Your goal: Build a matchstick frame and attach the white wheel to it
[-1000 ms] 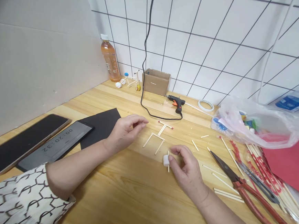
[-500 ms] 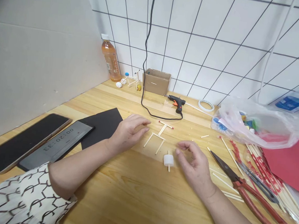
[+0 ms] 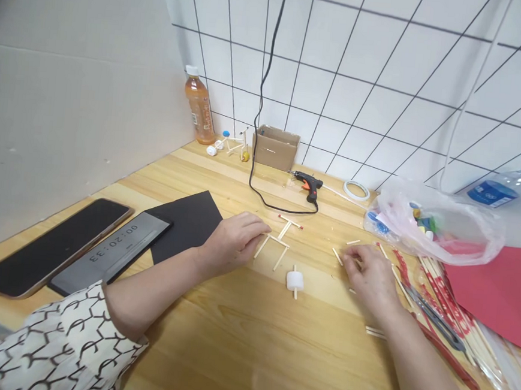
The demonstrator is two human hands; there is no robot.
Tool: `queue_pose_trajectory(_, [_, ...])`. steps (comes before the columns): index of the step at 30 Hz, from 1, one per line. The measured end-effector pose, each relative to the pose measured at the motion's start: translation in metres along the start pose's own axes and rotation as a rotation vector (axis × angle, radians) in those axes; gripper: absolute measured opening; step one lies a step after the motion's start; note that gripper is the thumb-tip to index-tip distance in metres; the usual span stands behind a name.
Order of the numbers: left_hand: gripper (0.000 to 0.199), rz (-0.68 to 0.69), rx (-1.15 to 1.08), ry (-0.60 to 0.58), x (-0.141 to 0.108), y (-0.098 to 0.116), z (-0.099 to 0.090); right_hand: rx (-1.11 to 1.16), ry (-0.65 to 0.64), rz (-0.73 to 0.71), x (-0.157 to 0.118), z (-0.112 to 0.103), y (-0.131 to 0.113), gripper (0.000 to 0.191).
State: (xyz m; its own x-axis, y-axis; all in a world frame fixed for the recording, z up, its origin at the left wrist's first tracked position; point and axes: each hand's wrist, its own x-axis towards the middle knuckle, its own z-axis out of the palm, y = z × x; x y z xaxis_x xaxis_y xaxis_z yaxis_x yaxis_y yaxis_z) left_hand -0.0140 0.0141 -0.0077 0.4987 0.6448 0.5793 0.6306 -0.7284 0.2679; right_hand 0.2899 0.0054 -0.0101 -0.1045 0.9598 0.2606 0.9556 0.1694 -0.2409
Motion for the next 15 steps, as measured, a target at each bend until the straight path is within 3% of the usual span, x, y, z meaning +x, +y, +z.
queue_pose_trajectory(8, [0.021, 0.021, 0.017, -0.128, -0.003, 0.005, 0.003, -0.162, -0.061, -0.027, -0.004, 0.014, -0.015, 0.015])
queue_pose_trajectory(15, [0.021, 0.03, 0.027, -0.129, -0.003, 0.004, 0.004, -0.238, -0.016, 0.05, 0.008, 0.007, 0.005, 0.016])
